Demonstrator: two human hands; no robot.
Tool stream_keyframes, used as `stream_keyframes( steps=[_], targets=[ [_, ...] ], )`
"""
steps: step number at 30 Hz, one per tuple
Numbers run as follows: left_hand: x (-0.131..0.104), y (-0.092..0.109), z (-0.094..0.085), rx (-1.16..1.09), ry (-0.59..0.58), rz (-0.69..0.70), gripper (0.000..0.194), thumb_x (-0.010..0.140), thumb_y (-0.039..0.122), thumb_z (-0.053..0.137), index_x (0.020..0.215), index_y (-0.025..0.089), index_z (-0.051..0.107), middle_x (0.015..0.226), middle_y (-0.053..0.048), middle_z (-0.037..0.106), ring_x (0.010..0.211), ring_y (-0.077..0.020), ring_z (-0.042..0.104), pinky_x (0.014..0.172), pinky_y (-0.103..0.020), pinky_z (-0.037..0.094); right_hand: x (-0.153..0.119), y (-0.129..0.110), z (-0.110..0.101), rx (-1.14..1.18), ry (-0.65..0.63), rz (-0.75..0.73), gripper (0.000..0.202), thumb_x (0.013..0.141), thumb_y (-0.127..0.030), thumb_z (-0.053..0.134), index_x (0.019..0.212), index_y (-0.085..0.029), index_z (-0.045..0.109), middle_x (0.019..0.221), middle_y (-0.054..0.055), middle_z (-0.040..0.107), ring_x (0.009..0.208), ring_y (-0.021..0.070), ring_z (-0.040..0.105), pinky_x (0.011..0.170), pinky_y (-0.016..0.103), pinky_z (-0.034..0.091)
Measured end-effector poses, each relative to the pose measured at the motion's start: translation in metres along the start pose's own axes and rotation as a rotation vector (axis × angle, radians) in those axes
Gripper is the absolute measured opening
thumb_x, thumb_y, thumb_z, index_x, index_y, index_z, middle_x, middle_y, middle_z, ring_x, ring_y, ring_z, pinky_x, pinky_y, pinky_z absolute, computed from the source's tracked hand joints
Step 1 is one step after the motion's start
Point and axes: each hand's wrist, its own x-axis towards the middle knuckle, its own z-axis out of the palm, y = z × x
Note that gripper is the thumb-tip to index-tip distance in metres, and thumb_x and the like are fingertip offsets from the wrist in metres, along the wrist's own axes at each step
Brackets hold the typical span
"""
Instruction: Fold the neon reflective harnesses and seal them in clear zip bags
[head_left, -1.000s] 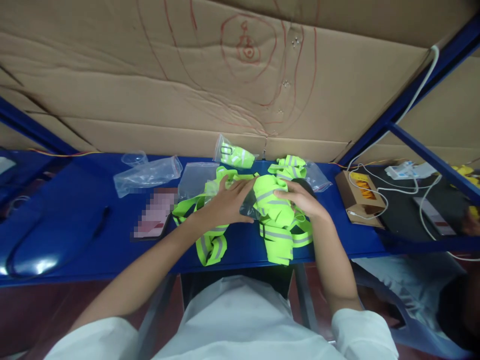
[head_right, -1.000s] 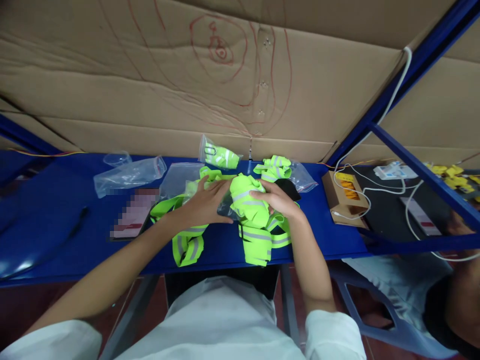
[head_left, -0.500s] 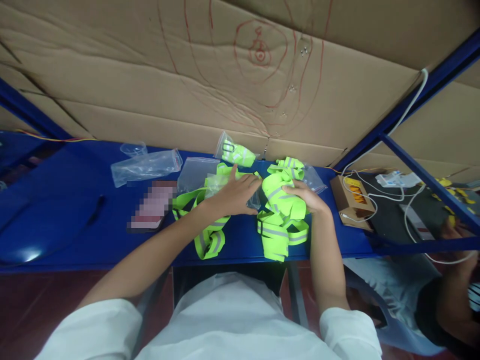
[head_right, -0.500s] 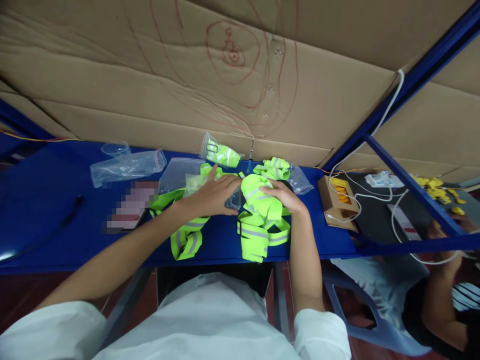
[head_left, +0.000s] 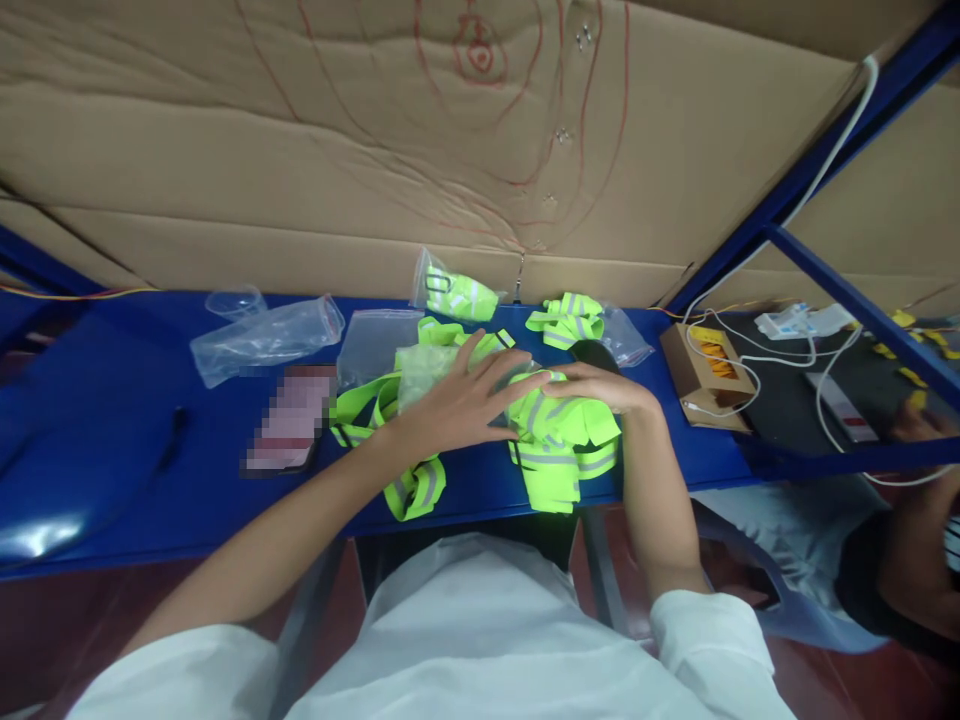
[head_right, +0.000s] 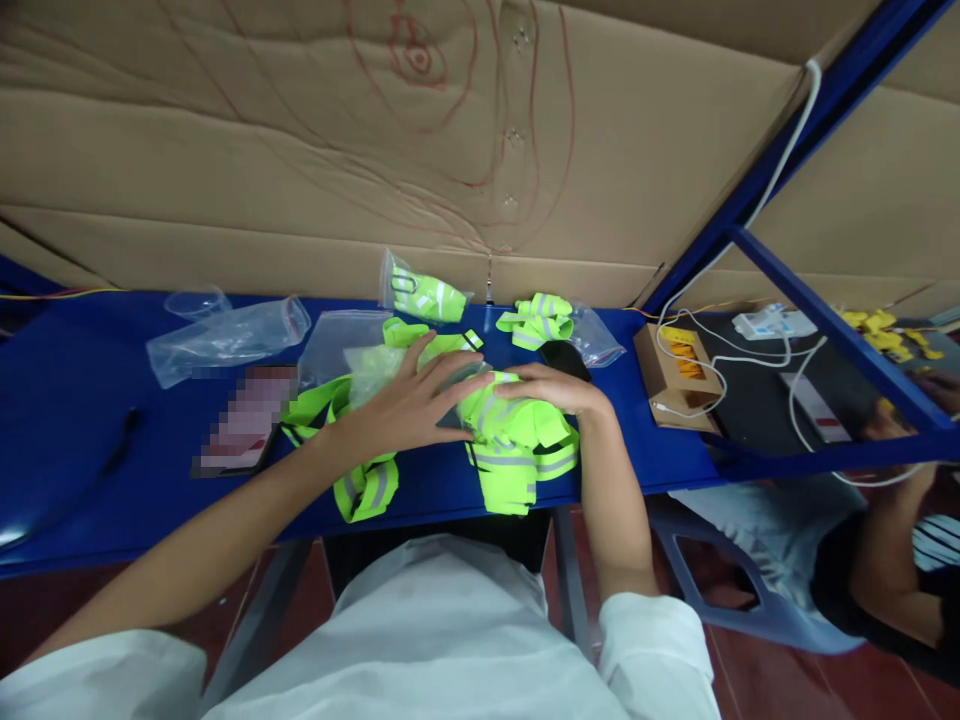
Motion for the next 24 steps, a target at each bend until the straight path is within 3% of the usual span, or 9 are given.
stream_keyframes(
  steps=[3,7,9,11,13,16,19,24],
  targets=[
    [0.0,0.001,-0.006,0.022,-0.021,0.022,0.094,0.088,0.048,0.079,0.164,0.029,0.027,0.155,-0.021,0.049,0.147,-0.0378,0.047,0.129,-0.068,0.017,0.007,0.006,0.006,-0.01,0.044,-0.082,0.044,0.079,-0.039,0.083,0.123,-0.029,0.079,0.131,0.0,0.075,0.124,0.027,0.068,0.107,0.038,0.054],
    [-0.005,-0.002,-0.011,0.002,0.014,0.034,0.095,0.085,0.048,0.081,0.162,0.025,0.03,0.154,-0.022,0.049,0.147,-0.0385,0.045,0.129,-0.066,0.018,0.018,0.01,0.016,0.03,0.002,-0.122,0.042,0.08,-0.039,0.082,0.12,-0.027,0.08,0.124,0.002,0.077,0.121,0.0293,0.069,0.105,0.044,0.056],
    [-0.012,0.001,-0.015,-0.009,0.142,-0.014,0.082,0.086,0.048,0.081,0.155,0.028,0.041,0.152,-0.018,0.052,0.146,-0.0382,0.047,0.128,-0.066,0.02,0.02,0.009,0.019,0.057,0.08,-0.135,0.044,0.078,-0.039,0.083,0.12,-0.028,0.08,0.126,0.001,0.076,0.124,0.03,0.068,0.108,0.046,0.054],
    [-0.019,0.008,-0.018,-0.011,0.338,-0.15,0.062,0.087,0.044,0.08,0.141,0.03,0.053,0.137,-0.013,0.061,0.134,-0.0351,0.057,0.122,-0.06,0.033,0.018,0.007,0.02,0.113,0.171,-0.126,0.045,0.076,-0.04,0.085,0.12,-0.029,0.079,0.129,0.0,0.075,0.127,0.0301,0.066,0.111,0.047,0.052],
    [-0.022,0.015,-0.02,-0.017,0.462,-0.312,0.044,0.09,0.039,0.078,0.128,0.027,0.06,0.121,-0.011,0.067,0.121,-0.031,0.063,0.11,-0.051,0.047,0.016,0.005,0.022,0.196,0.201,-0.129,0.049,0.076,-0.042,0.085,0.123,-0.029,0.078,0.132,0.0,0.074,0.127,0.0298,0.066,0.112,0.047,0.052],
    [-0.018,0.02,-0.02,-0.109,0.411,-0.413,0.03,0.097,0.036,0.069,0.123,0.023,0.062,0.116,-0.01,0.068,0.11,-0.0255,0.067,0.097,-0.04,0.055,0.015,0.003,0.025,0.243,0.16,-0.182,0.053,0.079,-0.045,0.083,0.129,-0.028,0.074,0.136,0.0,0.072,0.128,0.0287,0.065,0.111,0.045,0.052],
    [-0.007,0.016,-0.018,-0.169,0.324,-0.355,0.017,0.104,0.027,0.056,0.117,0.02,0.064,0.108,-0.008,0.069,0.099,-0.0206,0.068,0.089,-0.033,0.055,0.017,0.004,0.027,0.158,0.14,-0.253,0.051,0.085,-0.049,0.077,0.131,-0.027,0.072,0.139,0.0,0.07,0.131,0.0282,0.062,0.113,0.044,0.05],
    [0.005,0.011,-0.019,0.035,0.268,-0.314,0.015,0.106,0.022,0.048,0.106,0.017,0.063,0.1,-0.009,0.07,0.092,-0.0238,0.064,0.086,-0.036,0.05,0.021,0.006,0.029,-0.026,0.16,-0.351,0.051,0.091,-0.05,0.07,0.136,-0.026,0.066,0.141,0.003,0.067,0.133,0.0283,0.06,0.116,0.046,0.045]
  ],
)
